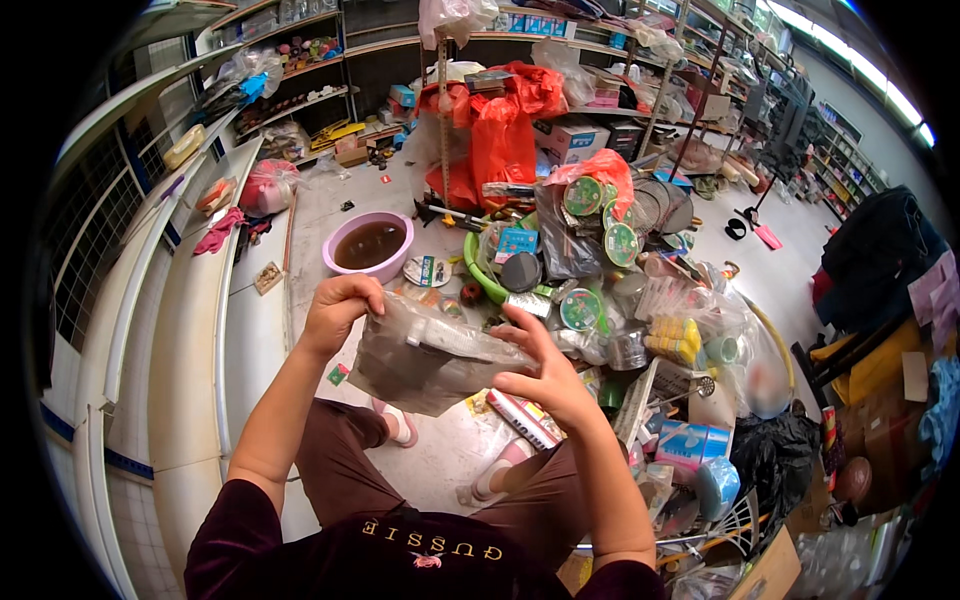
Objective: The person cleans a toy gun and its packaging with a cloth before placing the items back on a shelf.
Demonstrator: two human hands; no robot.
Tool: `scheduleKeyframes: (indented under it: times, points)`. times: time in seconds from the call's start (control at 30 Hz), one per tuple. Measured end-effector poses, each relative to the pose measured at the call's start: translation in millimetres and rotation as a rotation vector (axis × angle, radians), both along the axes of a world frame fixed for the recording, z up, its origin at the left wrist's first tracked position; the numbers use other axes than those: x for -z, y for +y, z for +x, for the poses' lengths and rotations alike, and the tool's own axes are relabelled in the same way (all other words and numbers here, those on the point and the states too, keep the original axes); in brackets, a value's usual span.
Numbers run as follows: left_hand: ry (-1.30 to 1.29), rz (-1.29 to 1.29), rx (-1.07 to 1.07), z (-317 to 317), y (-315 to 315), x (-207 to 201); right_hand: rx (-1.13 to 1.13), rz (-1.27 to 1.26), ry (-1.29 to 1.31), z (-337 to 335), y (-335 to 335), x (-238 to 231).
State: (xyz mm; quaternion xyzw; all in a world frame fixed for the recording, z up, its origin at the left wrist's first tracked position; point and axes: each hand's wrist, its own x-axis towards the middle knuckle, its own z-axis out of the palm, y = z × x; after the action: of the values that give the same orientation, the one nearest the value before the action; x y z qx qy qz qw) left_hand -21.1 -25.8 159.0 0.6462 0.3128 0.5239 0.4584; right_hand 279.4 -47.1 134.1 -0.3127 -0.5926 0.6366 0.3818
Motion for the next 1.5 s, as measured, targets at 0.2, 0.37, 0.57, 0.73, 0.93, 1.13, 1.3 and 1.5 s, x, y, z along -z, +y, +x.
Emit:
scheduleKeyframes:
  times: [0.2, 0.37, 0.57, 0.73, 0.93, 1.13, 1.3, 1.5]
  points:
    - [-0.05, 0.013, 0.003, 6.4, 0.4, -4.6, 0.157, 0.051, 0.326, -8.7, 4.0, 62.8]
    - [-0.01, 0.044, -0.017, 14.9, -0.6, -16.0, 0.245, 0.009, 0.251, -40.5, 10.1, 62.7]
    - [-0.249, -0.072, 0.123, 20.4, 2.1, -3.7, 0.301, 0.068, 0.354, -39.6, 26.5, 54.3]
    - [0.101, -0.346, 0.112, 13.5, -5.5, 27.8, 0.307, 0.122, 0.112, -25.9, 23.4, 50.3]
    - [0.187, -0.277, -0.104, 5.0, -2.5, 75.2, 0.378, 0.3, 0.103, -43.7, 25.6, 68.7]
    - [0.207, -0.239, -0.163, 25.3, 7.8, 88.7, 0.779, 0.432, -0.042, -27.9, 5.1, 112.5]
    - [0.139, -0.317, -0.231, 8.1, 35.6, 107.7, 0.971, 0.241, -0.095, 90.1, -86.0, 109.0]
    - [0.174, -0.244, -0.491, -3.3, 30.6, 116.7, 1.838, -0.173, -0.211, 218.2, -224.2, 207.8]
